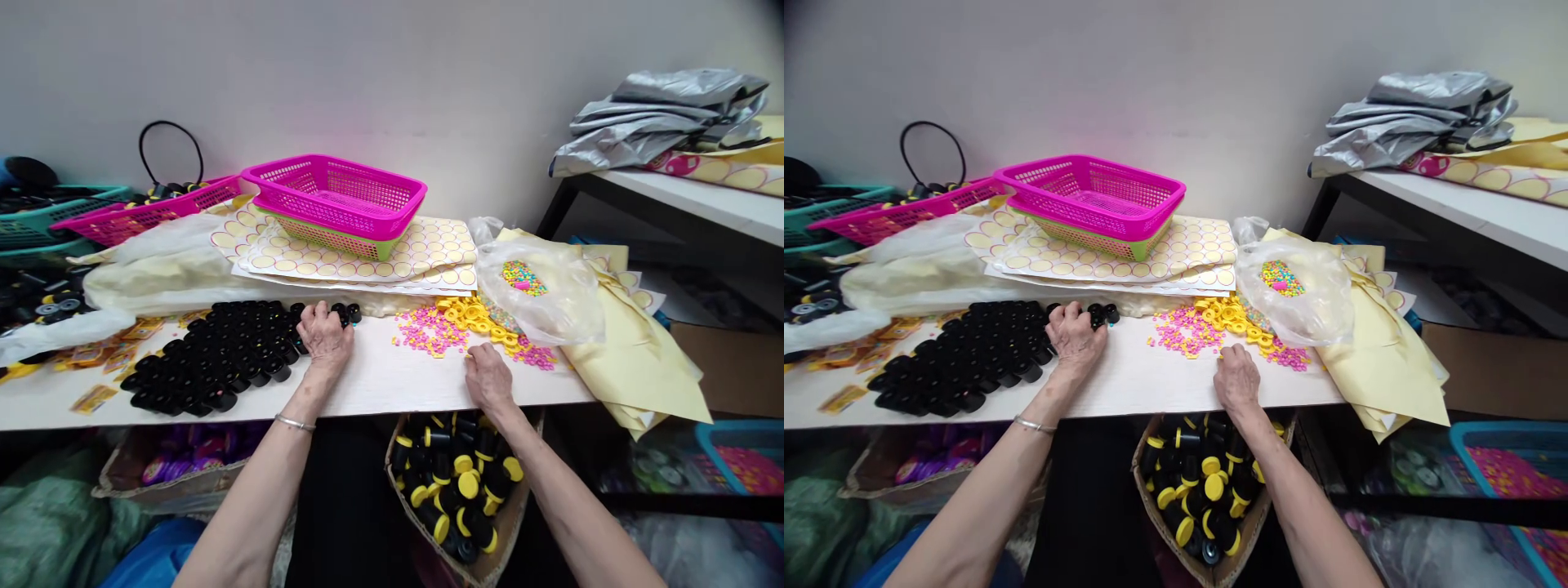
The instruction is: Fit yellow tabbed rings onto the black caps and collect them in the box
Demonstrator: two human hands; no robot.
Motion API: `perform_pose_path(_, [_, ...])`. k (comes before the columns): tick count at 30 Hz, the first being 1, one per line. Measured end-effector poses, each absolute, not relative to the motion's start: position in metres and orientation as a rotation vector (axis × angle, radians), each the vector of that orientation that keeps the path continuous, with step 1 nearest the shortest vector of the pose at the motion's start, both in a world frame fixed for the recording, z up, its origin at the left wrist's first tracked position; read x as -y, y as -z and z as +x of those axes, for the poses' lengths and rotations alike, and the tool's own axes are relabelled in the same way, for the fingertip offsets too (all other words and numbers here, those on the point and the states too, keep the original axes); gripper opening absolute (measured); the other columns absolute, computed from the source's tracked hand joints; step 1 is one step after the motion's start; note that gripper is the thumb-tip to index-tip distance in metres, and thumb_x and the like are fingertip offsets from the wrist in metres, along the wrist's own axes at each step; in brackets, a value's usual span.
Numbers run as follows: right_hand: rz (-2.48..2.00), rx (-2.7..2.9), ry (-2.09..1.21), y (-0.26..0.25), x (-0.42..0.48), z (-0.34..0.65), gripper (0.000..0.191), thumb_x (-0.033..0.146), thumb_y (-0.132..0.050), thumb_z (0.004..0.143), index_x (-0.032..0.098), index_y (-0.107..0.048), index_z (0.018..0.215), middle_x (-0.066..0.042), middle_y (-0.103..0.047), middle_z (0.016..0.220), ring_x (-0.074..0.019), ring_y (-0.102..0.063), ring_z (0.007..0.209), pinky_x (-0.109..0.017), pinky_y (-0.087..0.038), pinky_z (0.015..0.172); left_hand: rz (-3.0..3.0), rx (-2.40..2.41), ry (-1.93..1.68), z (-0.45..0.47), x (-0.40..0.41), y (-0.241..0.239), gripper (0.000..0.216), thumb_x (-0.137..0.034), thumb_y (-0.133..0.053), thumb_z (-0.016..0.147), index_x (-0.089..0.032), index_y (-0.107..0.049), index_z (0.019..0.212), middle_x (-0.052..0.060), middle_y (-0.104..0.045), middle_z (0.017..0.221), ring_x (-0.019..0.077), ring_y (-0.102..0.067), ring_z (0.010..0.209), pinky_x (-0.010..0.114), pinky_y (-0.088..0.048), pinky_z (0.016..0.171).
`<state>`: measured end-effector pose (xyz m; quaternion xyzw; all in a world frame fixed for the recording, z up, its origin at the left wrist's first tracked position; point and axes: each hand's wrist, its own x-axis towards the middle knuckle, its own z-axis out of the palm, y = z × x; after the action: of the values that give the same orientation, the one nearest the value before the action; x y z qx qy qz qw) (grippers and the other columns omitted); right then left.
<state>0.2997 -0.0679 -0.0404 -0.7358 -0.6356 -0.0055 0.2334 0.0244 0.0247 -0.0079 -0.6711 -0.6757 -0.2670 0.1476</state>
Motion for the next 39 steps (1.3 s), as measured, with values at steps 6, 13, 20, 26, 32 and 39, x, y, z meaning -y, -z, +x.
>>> perform_pose_path(6, [-2.16, 1.779, -0.069, 0.041, 0.054, 0.303, 0.02, 0.018, -0.042, 0.084, 0.017, -0.06, 0.077, -0.006, -0.056, 0.084, -0.0159, -0.051, 0.079, -0.026, -0.031, 0.063, -2.275, 1.976, 1.302, 0.038, 0.017, 0.024, 0.025, -0.03, -0.059, 0.064, -0.016, -0.063, 0.084, 0.006, -0.063, 0.096, 0.0219, -0.055, 0.091, 0.033, -0.042, 0.083])
perform_pose_path(13, [-1.98, 2.195, -0.18, 0.027, 0.071, 0.288, 0.02, 0.021, -0.037, 0.087, 0.018, -0.056, 0.083, -0.006, -0.058, 0.087, -0.0165, -0.052, 0.085, -0.025, -0.032, 0.069, -2.573, 2.344, 1.809, 0.084, 0.06, 0.048, 0.03, -0.019, -0.062, 0.057, -0.016, -0.063, 0.087, -0.002, -0.064, 0.075, 0.0124, -0.058, 0.068, 0.022, -0.046, 0.064])
perform_pose_path(20, [-2.253, 2.029, -0.382, 0.02, 0.055, 0.29, 0.021, 0.026, -0.04, 0.085, 0.019, -0.059, 0.087, -0.006, -0.064, 0.085, -0.0181, -0.057, 0.08, -0.026, -0.03, 0.06, -2.531, 2.359, 1.965, 0.089, 0.061, 0.049, 0.035, -0.017, -0.066, 0.055, -0.014, -0.062, 0.09, 0.001, -0.065, 0.084, 0.0138, -0.059, 0.077, 0.024, -0.047, 0.071])
perform_pose_path(26, [-2.262, 2.141, -0.432, 0.011, 0.042, 0.294, 0.024, 0.026, -0.041, 0.082, 0.019, -0.063, 0.086, -0.008, -0.066, 0.09, -0.019, -0.058, 0.084, -0.025, -0.031, 0.059, -2.623, 2.175, 1.887, 0.087, 0.057, 0.059, 0.038, -0.018, -0.068, 0.057, -0.016, -0.063, 0.095, 0.004, -0.063, 0.093, 0.0171, -0.059, 0.087, 0.031, -0.047, 0.082])
perform_pose_path(32, [-2.244, 1.99, -0.455, 0.014, 0.043, 0.295, 0.021, 0.031, -0.048, 0.081, 0.017, -0.063, 0.078, -0.007, -0.065, 0.081, -0.0178, -0.057, 0.076, -0.025, -0.03, 0.057, -2.684, 2.068, 1.777, 0.085, 0.055, 0.063, 0.035, -0.021, -0.07, 0.058, -0.018, -0.065, 0.093, 0.004, -0.063, 0.091, 0.0176, -0.059, 0.086, 0.031, -0.047, 0.079])
perform_pose_path(39, [-2.143, 1.977, -0.398, 0.019, 0.057, 0.296, 0.017, 0.028, -0.046, 0.083, 0.018, -0.06, 0.08, -0.004, -0.063, 0.082, -0.0146, -0.055, 0.075, -0.023, -0.031, 0.06, -2.671, 2.115, 1.814, 0.084, 0.054, 0.065, 0.048, -0.028, -0.074, 0.056, -0.015, -0.063, 0.101, 0.006, -0.063, 0.099, 0.0199, -0.059, 0.093, 0.033, -0.046, 0.086])
